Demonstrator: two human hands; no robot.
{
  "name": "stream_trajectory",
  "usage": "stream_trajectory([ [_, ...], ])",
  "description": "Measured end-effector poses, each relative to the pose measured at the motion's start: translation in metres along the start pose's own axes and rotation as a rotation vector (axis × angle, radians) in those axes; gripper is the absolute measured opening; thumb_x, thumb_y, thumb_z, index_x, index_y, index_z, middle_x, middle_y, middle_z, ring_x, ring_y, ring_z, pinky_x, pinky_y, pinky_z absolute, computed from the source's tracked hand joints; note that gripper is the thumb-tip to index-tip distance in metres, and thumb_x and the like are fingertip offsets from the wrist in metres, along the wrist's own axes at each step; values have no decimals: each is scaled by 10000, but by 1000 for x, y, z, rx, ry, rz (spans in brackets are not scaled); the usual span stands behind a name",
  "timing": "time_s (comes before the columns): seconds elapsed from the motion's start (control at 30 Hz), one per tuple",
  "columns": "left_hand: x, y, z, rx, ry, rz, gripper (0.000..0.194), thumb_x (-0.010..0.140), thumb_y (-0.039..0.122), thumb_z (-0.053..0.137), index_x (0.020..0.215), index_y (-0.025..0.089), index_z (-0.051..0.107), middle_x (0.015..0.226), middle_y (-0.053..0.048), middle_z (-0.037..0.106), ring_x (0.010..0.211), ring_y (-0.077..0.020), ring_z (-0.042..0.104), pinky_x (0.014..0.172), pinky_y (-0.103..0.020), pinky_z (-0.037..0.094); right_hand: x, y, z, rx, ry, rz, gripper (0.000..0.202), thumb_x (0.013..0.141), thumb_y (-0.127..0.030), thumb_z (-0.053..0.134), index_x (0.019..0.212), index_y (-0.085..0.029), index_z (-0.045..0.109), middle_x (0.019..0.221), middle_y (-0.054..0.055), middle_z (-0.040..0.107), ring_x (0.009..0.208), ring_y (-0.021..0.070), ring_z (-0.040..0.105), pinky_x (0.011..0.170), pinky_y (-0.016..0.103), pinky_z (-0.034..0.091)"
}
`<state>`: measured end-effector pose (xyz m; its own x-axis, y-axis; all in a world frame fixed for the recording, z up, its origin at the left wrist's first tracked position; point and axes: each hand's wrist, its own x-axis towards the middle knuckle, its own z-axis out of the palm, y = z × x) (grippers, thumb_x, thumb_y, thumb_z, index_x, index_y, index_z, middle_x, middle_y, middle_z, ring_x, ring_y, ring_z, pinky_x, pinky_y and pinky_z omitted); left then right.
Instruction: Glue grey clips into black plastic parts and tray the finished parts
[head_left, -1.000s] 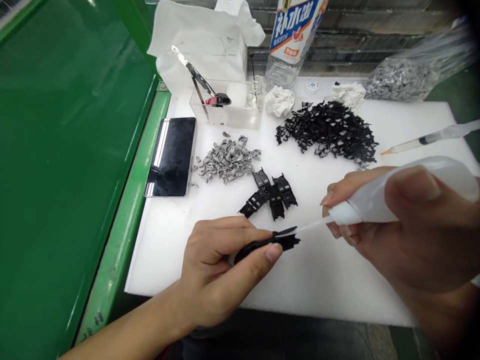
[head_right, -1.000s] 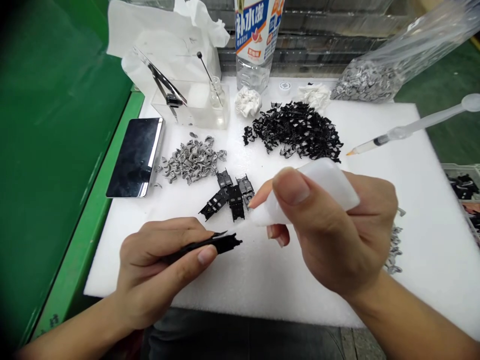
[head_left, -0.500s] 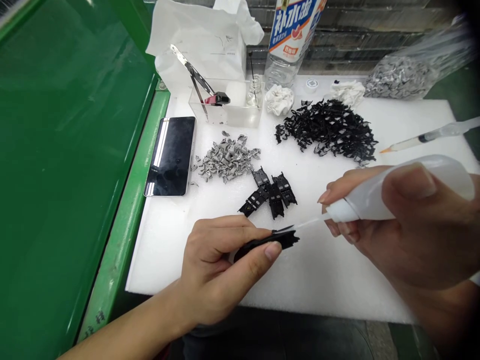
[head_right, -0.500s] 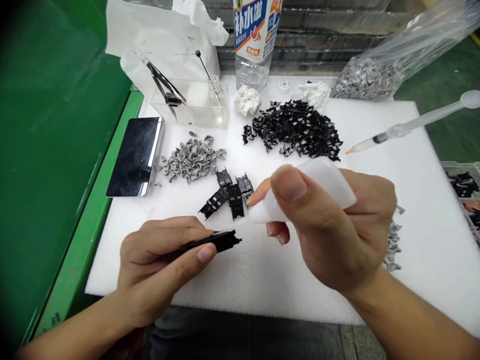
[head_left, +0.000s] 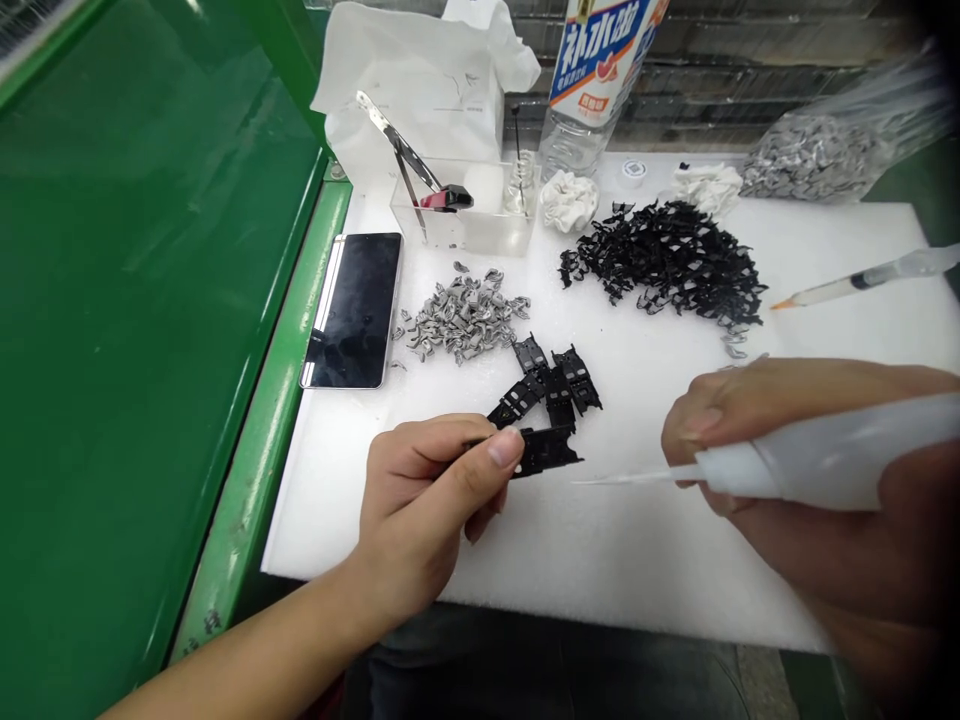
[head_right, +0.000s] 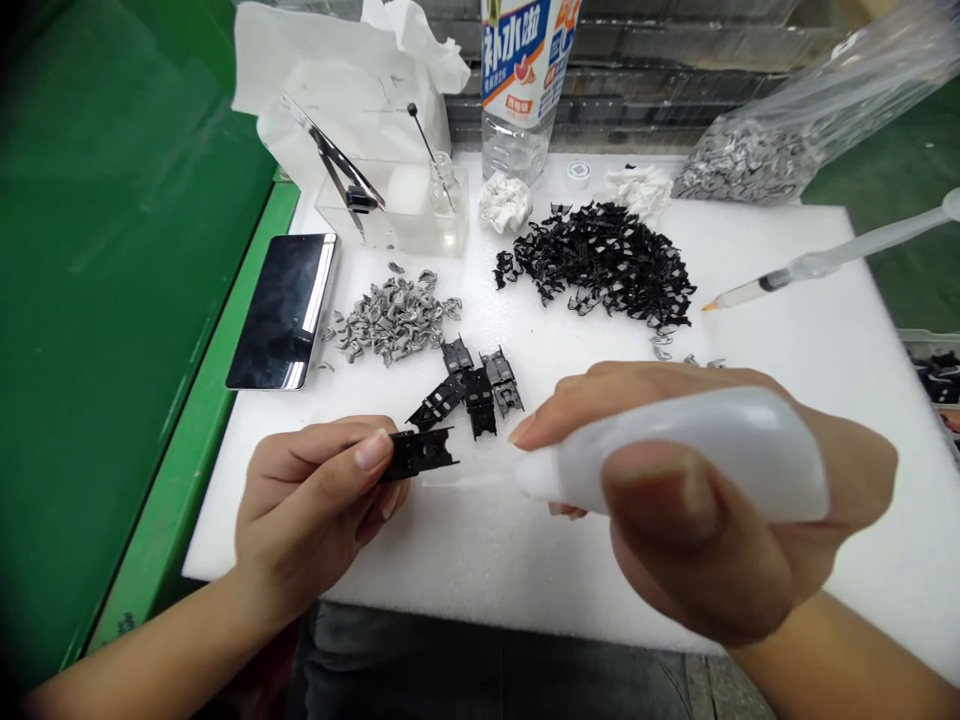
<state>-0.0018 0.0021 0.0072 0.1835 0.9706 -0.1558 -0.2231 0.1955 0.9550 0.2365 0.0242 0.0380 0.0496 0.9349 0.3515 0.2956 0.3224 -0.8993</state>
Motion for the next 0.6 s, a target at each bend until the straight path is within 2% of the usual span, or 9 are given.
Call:
stream_trajectory([
  [0.13,0,0,2,-28,17,-20,433,1030,360,695,650,169,617,559,17,509,498,-91,458,435,-272,277,6,-7,-8,-115,-155,9,183,817,-518,813,830,-341,859,781,83,794,753,341,789,488,403,620],
  [0.23,0,-1,3,-27,28,-20,444,1031,349,696,634,171,606,540,23,487,492,-89,440,434,-273,275,8,-9,-4,-47,-66,14,182,775,-530,840,873,-377,855,777,66,789,762,367,799,448,415,616],
  [0.3,0,-2,3,-26,36,-13,428,1028,346,701,644,174,621,534,27,482,491,-91,440,433,-274,276,8,-10,3,-15,-56,19,204,769,-530,841,915,-387,855,788,61,792,781,375,803,436,417,616],
  [0.43,-1,-2,3,-8,39,-3,424,1029,356,699,653,173,631,541,25,491,490,-92,448,430,-275,279,5,-14,9,-23,-88,10,209,754,-484,855,945,-398,856,809,44,799,805,371,806,441,416,627],
  [0.5,-1,-2,3,0,39,-4,437,1029,368,698,645,172,626,536,23,491,486,-91,445,427,-274,277,5,-15,3,-62,-118,-13,201,742,-432,864,941,-401,857,827,30,804,798,362,805,457,416,638],
  [0.6,-1,-2,3,10,43,-9,434,1027,379,700,650,172,637,537,21,500,486,-92,449,426,-271,281,4,-13,-12,-185,-237,-82,277,710,-303,863,970,-398,860,918,3,823,786,331,798,545,417,680],
])
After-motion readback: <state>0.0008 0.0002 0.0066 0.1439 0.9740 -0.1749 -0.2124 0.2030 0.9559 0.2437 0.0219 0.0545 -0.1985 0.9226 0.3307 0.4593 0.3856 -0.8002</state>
